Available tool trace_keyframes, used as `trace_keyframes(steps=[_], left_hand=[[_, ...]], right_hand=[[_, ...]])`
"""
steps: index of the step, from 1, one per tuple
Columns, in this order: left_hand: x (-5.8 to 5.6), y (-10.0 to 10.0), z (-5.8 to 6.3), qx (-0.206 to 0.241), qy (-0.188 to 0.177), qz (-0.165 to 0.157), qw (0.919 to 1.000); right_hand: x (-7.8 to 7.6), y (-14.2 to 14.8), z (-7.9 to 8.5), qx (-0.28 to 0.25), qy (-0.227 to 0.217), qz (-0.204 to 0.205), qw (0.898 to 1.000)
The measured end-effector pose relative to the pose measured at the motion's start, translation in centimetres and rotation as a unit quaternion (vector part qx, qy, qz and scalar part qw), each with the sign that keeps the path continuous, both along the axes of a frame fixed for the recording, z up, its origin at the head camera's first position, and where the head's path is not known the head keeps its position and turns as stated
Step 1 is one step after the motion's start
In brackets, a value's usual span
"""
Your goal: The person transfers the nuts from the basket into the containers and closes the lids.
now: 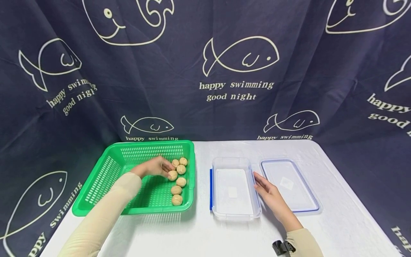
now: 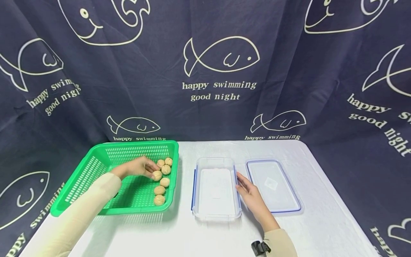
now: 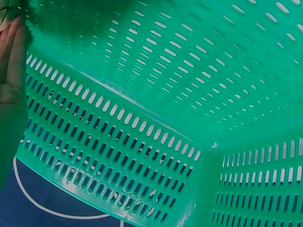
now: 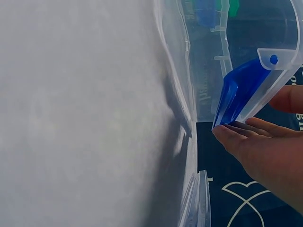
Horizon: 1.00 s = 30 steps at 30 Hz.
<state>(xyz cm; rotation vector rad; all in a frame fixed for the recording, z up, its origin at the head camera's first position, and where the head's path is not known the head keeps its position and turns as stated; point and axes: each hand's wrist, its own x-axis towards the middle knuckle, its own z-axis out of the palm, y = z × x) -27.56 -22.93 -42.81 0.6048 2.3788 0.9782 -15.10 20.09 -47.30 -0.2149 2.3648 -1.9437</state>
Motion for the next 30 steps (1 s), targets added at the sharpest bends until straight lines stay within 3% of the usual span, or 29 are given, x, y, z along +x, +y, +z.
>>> trace_keyframes(steps=[10, 16, 21, 30], left_hand=[[0.2, 0.1, -0.2, -0.009, 0.026, 0.002, 0.9996], [0.2, -0.3, 0.2, 0.01, 0.036, 0.009, 0.9993], [0.3, -0.7, 1.1, 0.039, 0.049, 0.02, 0.9979], [1.0, -0.8, 4.0, 0.087, 0.058, 0.063, 0.9925]], right_hand=[[0.1, 0.0, -0.1, -0.002, -0.003, 0.001, 1.0], [0.0, 0.0, 0.0, -0.006, -0.006, 0.004, 1.0], [0.0, -0.1, 0.1, -0.011, -0.008, 0.003, 1.0], [-0.1, 0.0, 0.0, -0.011, -0.009, 0.005, 1.0]])
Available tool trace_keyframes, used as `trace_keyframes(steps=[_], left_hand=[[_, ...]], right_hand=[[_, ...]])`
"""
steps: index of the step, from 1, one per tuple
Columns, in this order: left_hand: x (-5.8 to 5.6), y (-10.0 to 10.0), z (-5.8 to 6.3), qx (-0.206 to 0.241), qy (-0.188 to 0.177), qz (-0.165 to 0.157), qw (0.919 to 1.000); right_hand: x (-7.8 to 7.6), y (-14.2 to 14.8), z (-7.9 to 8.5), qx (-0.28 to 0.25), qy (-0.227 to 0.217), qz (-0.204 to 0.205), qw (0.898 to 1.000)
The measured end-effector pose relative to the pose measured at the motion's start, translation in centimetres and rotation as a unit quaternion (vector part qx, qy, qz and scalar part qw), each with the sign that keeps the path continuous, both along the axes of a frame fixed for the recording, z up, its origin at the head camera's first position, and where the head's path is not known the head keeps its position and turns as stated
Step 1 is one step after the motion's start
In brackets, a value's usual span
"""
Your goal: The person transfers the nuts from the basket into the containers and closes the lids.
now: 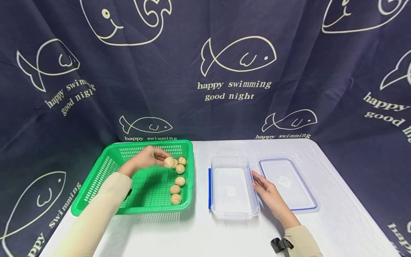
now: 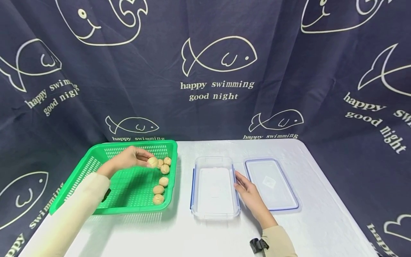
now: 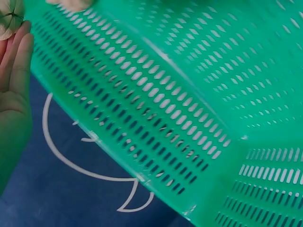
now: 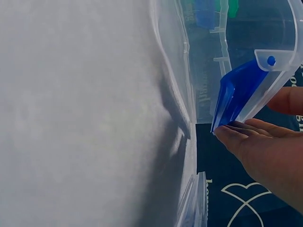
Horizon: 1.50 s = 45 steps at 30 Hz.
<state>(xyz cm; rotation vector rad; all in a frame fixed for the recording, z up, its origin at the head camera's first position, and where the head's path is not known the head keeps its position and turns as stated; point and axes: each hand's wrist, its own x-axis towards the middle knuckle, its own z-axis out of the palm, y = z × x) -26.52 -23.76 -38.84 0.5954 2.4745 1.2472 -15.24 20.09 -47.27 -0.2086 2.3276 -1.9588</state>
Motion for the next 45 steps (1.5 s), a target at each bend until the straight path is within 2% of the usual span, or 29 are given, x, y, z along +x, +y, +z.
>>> trace_keyframes(steps=[7, 13, 23, 29, 34, 39, 42, 45], left_hand=[[1.2, 0.6, 1.9, 0.038, 0.009, 0.034, 0.9986], [2.6, 2.0, 3.0, 0.101, 0.005, 0.051, 0.9936], [5.9, 5.9, 5.2, 0.159, 0.015, 0.118, 0.9801], [8.2, 8.9, 6.2, 0.218, 0.0, 0.141, 0.9658], [9.8, 11.7, 6.6, 0.271, -0.001, 0.154, 0.9503], [11.0, 14.6, 6.2, 0.316, -0.014, 0.166, 0.9339], [11.7, 16.1, 5.9, 0.333, -0.02, 0.158, 0.9295], [11.8, 17.4, 5.2, 0.337, -0.02, 0.145, 0.9302]], right_hand=[[-0.1, 0.1, 0.0, 0.006, 0.007, 0.002, 1.0], [-0.1, 0.1, 0.1, 0.016, 0.006, 0.0, 1.0], [-0.1, 0.0, 0.1, 0.018, 0.004, 0.003, 1.0], [-0.2, -0.1, 0.3, 0.025, -0.002, 0.001, 1.0], [-0.2, -0.2, 0.4, 0.031, -0.004, 0.0, 1.0], [-0.3, -0.1, 0.4, 0.032, -0.003, 0.001, 0.999], [-0.3, -0.2, 0.5, 0.031, -0.003, 0.005, 0.999], [-0.4, -0.2, 0.6, 0.032, -0.006, 0.008, 0.999]])
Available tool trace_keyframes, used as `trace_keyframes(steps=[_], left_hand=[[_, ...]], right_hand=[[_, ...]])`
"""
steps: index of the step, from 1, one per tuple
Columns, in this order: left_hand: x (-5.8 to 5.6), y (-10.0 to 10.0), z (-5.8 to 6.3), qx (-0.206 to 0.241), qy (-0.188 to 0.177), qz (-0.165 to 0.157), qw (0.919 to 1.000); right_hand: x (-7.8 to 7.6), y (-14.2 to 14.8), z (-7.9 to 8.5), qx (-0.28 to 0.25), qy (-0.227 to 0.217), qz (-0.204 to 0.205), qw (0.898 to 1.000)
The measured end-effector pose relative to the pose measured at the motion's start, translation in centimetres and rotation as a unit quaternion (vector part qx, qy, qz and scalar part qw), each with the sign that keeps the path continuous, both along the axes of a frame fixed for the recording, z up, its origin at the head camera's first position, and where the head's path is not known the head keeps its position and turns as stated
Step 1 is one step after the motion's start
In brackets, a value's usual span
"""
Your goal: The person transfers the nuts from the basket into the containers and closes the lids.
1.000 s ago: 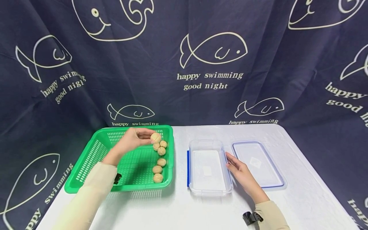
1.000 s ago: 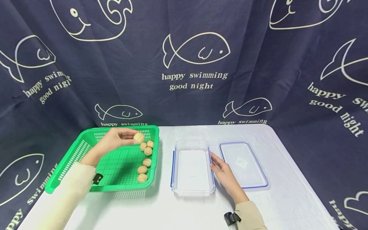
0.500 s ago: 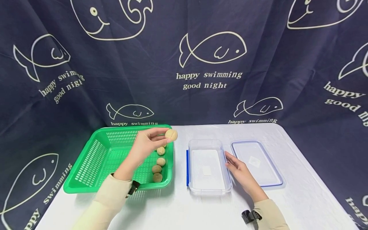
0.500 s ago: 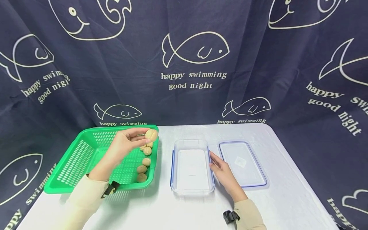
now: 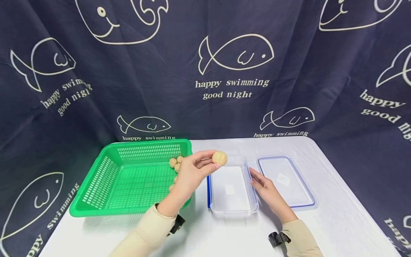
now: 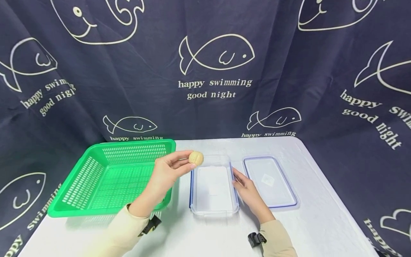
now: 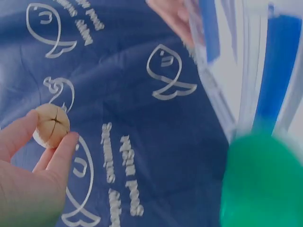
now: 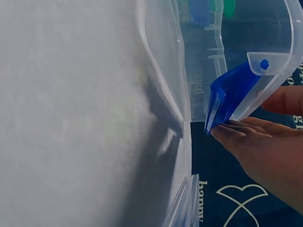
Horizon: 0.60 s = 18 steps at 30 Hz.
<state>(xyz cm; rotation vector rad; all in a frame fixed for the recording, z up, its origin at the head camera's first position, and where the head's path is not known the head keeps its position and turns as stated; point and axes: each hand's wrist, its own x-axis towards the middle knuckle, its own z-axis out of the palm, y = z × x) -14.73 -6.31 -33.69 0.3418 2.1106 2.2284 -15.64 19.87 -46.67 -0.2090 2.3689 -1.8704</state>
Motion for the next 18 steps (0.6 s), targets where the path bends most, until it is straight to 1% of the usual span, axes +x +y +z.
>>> trace_keyframes(steps=[3, 8, 15, 18], left_hand=[[-0.2, 1.4, -1.1, -0.002, 0.003, -0.011, 0.9999], [-0.7, 3.4, -3.5, -0.018, -0.009, -0.02, 0.9996], [-1.2, 6.3, -7.5, -0.04, -0.032, -0.023, 0.9984], [-1.4, 7.2, -9.3, -0.063, -0.041, -0.022, 0.9969]], right_hand=[[0.0, 0.0, 0.1, 0.006, -0.002, 0.001, 1.0], [0.0, 0.0, 0.5, 0.021, -0.003, 0.003, 1.0], [-0.1, 0.2, 0.4, 0.03, -0.014, -0.001, 0.999], [-0.1, 0.2, 0.3, 0.025, -0.015, -0.003, 1.0]])
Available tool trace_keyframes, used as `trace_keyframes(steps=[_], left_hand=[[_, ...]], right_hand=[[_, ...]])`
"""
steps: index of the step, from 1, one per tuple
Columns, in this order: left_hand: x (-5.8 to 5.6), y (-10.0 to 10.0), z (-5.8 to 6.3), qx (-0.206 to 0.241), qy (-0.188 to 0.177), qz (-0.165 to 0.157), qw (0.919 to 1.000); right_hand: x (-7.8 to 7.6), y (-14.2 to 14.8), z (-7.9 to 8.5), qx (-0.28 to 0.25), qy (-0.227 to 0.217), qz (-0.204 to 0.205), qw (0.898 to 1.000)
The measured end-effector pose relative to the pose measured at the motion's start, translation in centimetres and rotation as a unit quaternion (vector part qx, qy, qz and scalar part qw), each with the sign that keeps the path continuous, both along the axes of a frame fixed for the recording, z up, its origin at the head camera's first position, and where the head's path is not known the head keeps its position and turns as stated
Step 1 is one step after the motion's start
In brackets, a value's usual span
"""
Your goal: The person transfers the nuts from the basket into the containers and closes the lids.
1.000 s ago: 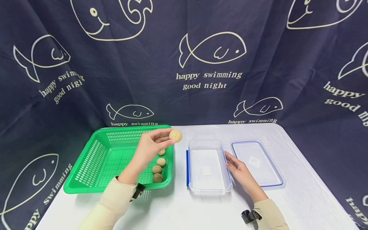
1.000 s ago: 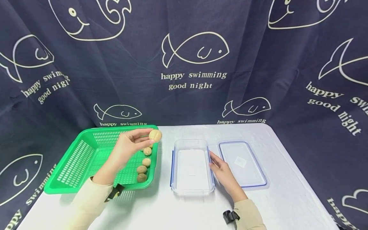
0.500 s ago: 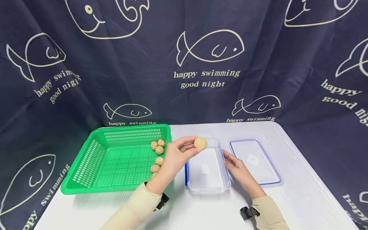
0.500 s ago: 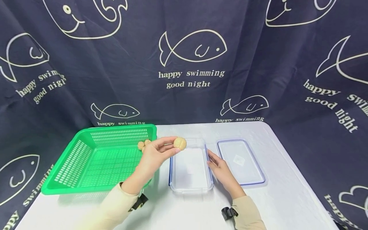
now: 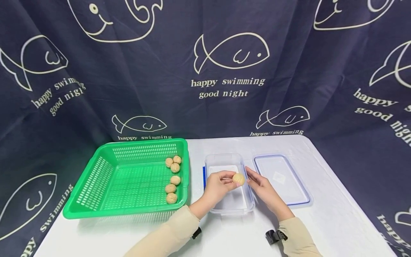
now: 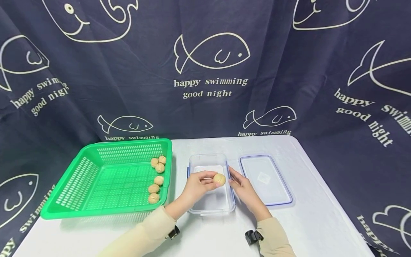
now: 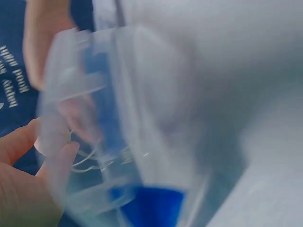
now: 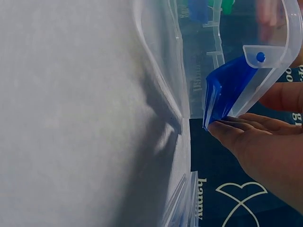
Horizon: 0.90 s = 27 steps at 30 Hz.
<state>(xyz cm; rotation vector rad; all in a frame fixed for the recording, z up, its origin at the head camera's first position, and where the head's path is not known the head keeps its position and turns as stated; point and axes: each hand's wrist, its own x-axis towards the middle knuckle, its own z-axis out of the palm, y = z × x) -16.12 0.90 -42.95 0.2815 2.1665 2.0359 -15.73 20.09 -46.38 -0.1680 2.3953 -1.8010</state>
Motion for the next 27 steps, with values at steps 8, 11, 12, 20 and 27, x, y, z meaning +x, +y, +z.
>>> trace_keyframes(steps=[8, 11, 12, 20, 27], left_hand=[[-0.5, 0.9, -3.2, -0.077, 0.002, -0.001, 0.997], [-0.5, 1.0, -3.6, -0.104, 0.001, -0.011, 0.9946], [-0.5, 1.1, -3.7, -0.11, -0.004, -0.014, 0.9939], [-0.8, 1.3, -4.1, -0.159, 0.017, -0.048, 0.986], [-1.0, 1.3, -4.3, -0.182, 0.054, -0.073, 0.979]], right_hand=[[-0.1, -0.1, -0.1, -0.006, -0.003, 0.004, 1.0], [-0.1, 0.0, -0.1, -0.007, -0.004, 0.006, 1.0], [-0.1, 0.0, -0.2, -0.01, -0.004, 0.005, 1.0], [-0.2, 0.1, -0.3, -0.013, 0.0, 0.004, 1.0], [0.0, 0.1, 0.0, -0.008, -0.002, 0.004, 1.0]])
